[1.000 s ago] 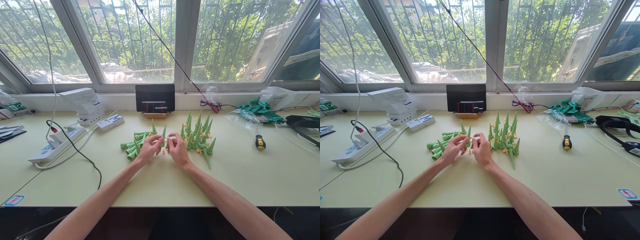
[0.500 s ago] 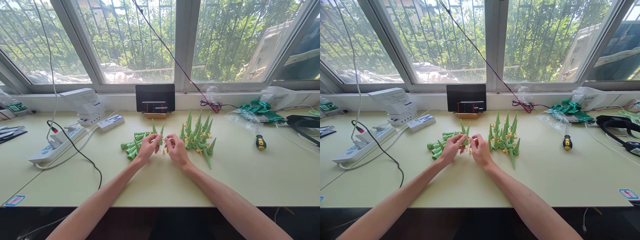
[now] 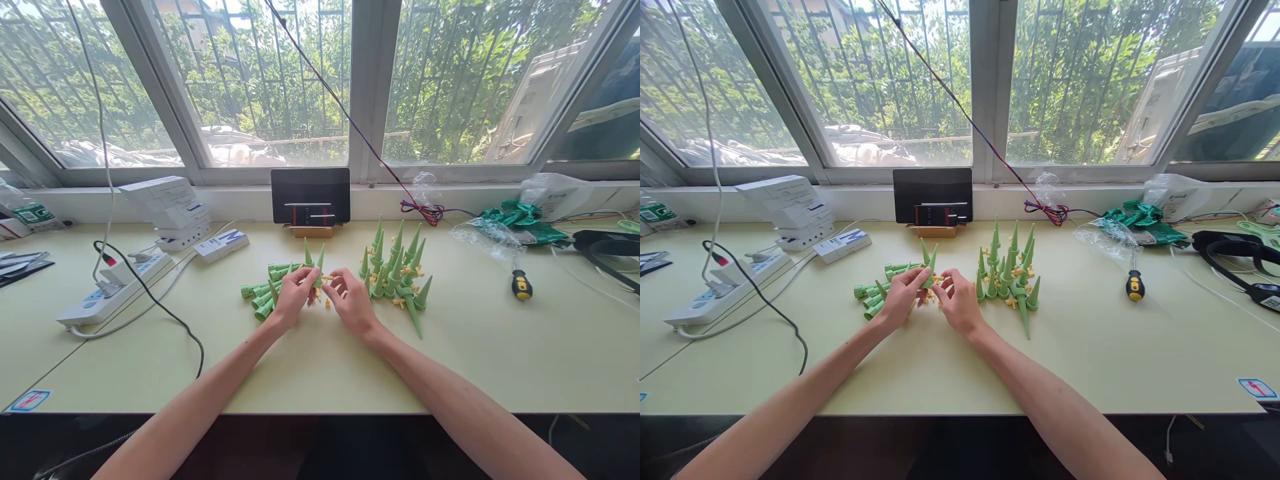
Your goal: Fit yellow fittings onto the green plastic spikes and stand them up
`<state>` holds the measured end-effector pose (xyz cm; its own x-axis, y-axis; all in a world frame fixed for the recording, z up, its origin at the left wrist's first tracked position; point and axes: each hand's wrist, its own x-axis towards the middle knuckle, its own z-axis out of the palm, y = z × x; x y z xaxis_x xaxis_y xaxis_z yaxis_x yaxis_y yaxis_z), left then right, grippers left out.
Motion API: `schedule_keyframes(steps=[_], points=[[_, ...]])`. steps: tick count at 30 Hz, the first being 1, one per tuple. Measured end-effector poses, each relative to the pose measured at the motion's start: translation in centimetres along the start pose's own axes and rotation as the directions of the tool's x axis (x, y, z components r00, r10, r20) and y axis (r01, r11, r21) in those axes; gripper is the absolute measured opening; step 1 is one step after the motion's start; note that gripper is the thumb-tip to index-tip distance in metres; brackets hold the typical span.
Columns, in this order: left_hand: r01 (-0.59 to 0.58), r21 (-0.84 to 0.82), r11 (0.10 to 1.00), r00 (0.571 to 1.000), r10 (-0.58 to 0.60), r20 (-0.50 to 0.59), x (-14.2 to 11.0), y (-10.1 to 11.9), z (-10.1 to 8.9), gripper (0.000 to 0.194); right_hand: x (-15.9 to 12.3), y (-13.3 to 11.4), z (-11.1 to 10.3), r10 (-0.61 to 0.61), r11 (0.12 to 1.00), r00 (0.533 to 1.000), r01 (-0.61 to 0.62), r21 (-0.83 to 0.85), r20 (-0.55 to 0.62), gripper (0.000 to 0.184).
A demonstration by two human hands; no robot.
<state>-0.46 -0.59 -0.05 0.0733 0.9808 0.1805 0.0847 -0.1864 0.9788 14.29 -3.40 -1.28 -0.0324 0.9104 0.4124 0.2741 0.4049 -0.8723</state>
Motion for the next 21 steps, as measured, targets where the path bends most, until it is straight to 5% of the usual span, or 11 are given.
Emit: schedule_keyframes(steps=[21], points=[[-0.026,0.007,1.0,0.998,0.025,0.056,-0.01,0.01,0.05,0.034,-0.05,0.02,-0.09,-0.028,0.999,0.999,0.027,-0.024,-0.045,0.015]])
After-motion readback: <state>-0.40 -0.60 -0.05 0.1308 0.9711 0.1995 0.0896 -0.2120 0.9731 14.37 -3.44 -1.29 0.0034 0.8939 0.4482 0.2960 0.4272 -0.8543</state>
